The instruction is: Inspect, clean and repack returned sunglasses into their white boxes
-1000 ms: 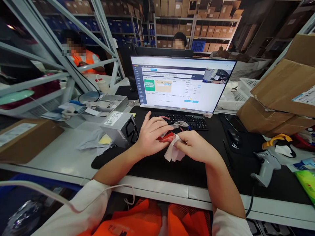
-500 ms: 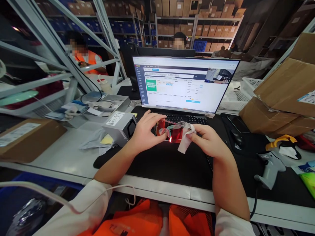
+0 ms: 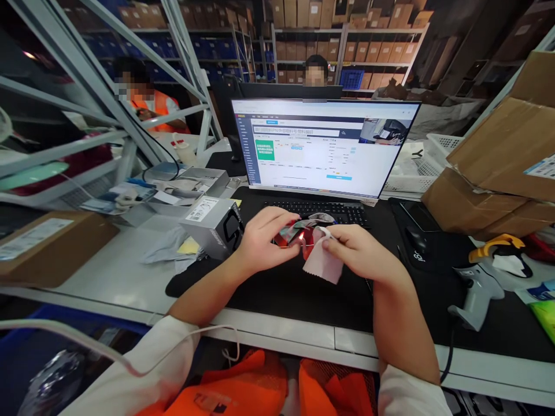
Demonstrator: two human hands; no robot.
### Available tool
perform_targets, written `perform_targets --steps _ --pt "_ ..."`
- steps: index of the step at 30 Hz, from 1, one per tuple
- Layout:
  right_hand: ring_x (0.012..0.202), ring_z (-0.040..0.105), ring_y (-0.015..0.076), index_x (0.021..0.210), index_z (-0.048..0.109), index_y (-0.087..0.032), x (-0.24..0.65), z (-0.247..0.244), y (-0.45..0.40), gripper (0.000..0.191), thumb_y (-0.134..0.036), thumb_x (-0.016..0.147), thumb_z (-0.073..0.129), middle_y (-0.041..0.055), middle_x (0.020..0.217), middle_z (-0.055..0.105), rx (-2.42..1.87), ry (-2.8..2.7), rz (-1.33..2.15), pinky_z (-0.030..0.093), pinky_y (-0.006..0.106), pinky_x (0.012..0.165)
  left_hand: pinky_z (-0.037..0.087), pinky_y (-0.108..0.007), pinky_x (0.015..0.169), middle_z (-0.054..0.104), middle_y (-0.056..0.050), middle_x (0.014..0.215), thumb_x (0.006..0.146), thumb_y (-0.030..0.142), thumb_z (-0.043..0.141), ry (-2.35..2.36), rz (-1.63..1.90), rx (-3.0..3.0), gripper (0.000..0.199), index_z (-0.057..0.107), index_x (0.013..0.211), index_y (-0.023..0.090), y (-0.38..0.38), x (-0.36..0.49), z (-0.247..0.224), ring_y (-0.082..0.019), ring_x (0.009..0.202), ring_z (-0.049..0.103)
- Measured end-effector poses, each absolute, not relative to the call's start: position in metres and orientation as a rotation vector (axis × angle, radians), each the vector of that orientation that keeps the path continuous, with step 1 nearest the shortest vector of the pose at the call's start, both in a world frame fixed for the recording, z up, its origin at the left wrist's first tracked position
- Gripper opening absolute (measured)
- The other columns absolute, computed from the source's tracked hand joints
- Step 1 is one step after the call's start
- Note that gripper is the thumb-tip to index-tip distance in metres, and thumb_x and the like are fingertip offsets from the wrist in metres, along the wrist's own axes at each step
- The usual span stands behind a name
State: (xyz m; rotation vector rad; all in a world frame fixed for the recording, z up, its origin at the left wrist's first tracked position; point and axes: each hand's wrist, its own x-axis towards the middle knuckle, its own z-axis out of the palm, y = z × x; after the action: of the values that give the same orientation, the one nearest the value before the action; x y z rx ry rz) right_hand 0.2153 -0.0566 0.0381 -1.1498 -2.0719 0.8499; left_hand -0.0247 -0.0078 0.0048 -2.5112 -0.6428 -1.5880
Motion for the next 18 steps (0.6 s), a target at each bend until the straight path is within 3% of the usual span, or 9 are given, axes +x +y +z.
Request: perform_targets --steps 5,11,18 --pt "0.081 0.068 0.0248 0.09 0.077 -0.017 0.229 0.037 -0.048 0.041 -0.055 0.096 0.061 0.0072 0.088 0.076 -1.097 -2.003 0.929 0.055 0.032 0.074 0.061 -0.034 0.084 0.074 -0.008 0.099 0.08 0.019 0.068 -0.715 -1.707 -2.44 0.032 0.069 0.112 0.018 -0.004 -0.034 0.013 -0.02 0.092 0.071" --pt "0.063 0.059 0.0172 0.076 0.073 -0.018 0.197 0.033 -0.053 0.024 -0.037 0.088 0.065 0.0014 0.069 0.067 -1.199 -2.15 0.871 0.047 0.027 0.058 0.061 -0.038 0.087 0.073 -0.008 0.098 0.087 0.02 0.066 -0.457 -1.441 -2.626 0.027 0.066 0.114 0.019 -0.01 -0.02 0.001 -0.022 0.094 0.07" --pt "0.078 0.068 0.0214 0.094 0.078 -0.017 0.211 0.037 -0.048 0.032 -0.047 0.094 0.064 0.0043 0.088 0.076 -1.095 -2.128 0.945 0.053 0.03 0.074 0.061 -0.036 0.085 0.073 -0.008 0.102 0.079 0.017 0.069 -0.601 -1.603 -2.59 0.031 0.068 0.11 0.019 0.001 -0.032 0.007 -0.021 0.095 0.07"
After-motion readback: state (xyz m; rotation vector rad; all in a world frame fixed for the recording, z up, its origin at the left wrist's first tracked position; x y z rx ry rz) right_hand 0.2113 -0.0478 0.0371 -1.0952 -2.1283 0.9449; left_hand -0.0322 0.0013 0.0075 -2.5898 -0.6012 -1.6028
